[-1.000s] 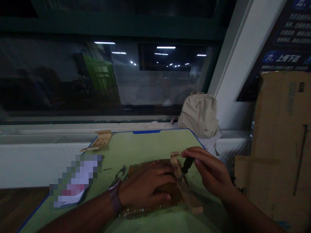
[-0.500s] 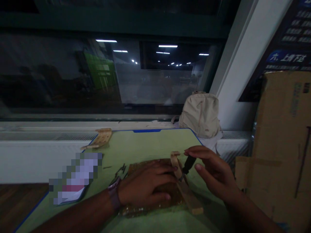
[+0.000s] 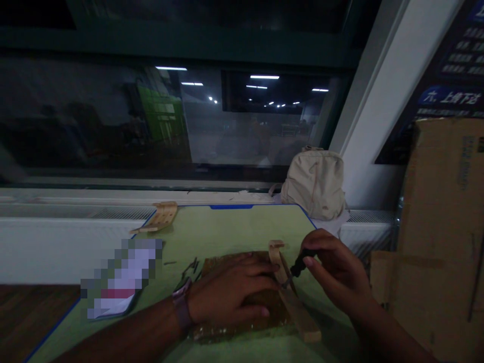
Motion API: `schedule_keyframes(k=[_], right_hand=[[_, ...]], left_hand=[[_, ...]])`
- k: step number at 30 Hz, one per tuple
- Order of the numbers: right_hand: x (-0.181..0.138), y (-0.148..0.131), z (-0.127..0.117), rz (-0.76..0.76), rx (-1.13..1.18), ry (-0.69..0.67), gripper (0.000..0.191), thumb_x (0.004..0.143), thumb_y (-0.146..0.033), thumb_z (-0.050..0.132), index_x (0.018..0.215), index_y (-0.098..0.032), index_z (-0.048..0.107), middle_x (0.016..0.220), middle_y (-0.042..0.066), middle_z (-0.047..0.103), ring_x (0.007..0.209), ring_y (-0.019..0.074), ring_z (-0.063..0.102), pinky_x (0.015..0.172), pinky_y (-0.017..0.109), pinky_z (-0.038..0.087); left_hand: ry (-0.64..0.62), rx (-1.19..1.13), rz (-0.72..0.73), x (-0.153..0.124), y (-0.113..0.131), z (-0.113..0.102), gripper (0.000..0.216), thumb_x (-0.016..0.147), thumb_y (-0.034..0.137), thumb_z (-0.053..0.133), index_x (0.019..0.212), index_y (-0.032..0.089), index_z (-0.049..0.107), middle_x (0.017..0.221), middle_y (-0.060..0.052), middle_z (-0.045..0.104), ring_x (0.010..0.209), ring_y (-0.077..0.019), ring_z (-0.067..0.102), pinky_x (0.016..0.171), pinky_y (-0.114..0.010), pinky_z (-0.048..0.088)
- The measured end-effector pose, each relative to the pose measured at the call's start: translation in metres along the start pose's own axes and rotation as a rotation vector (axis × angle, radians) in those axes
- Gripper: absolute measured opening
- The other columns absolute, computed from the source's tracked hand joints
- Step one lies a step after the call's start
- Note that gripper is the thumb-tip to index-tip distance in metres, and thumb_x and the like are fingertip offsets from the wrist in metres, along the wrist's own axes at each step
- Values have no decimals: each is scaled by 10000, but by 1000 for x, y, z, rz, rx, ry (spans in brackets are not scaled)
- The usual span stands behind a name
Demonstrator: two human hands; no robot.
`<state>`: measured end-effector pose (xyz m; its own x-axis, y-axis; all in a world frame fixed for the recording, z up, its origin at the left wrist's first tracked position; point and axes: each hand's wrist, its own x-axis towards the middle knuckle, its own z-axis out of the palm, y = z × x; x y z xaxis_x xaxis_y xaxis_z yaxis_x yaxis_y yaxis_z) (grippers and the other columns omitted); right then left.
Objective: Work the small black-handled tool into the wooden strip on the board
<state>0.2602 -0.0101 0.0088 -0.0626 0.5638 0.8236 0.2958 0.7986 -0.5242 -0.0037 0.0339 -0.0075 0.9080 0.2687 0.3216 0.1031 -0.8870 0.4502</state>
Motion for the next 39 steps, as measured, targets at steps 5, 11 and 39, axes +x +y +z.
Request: schedule_keyframes(k=[5,11,39], right_hand=[[1,-1,-2,-55,-117,-18,155,1044,-274,686,1173,-291,769,998,82,764,956,234,754,799,376,644],[-5,1,-1,10,-11,-97,213,1066,-259,672,1245,-314,772,1080,84,845,988,235,825,795,374,690],[2,-5,-3,-127,-154,-8,159,964,-239,785,1119,-275,770,902,72,756,817,236,750,677,368,645]], left_hand=[[-29,-7,-32,0,1,-1,465,1113,563,571,1474,277,634,1583,-100,627,1467,-332,575,1279,-519,381],[-8,-14,5,1,1,0,441,1123,536,567,1467,267,620,1575,-92,635,1505,-318,545,1289,-497,373],[-23,9,-35,-2,1,1,469,1119,566,568,1482,275,629,1618,-105,599,1490,-334,557,1284,-525,382]])
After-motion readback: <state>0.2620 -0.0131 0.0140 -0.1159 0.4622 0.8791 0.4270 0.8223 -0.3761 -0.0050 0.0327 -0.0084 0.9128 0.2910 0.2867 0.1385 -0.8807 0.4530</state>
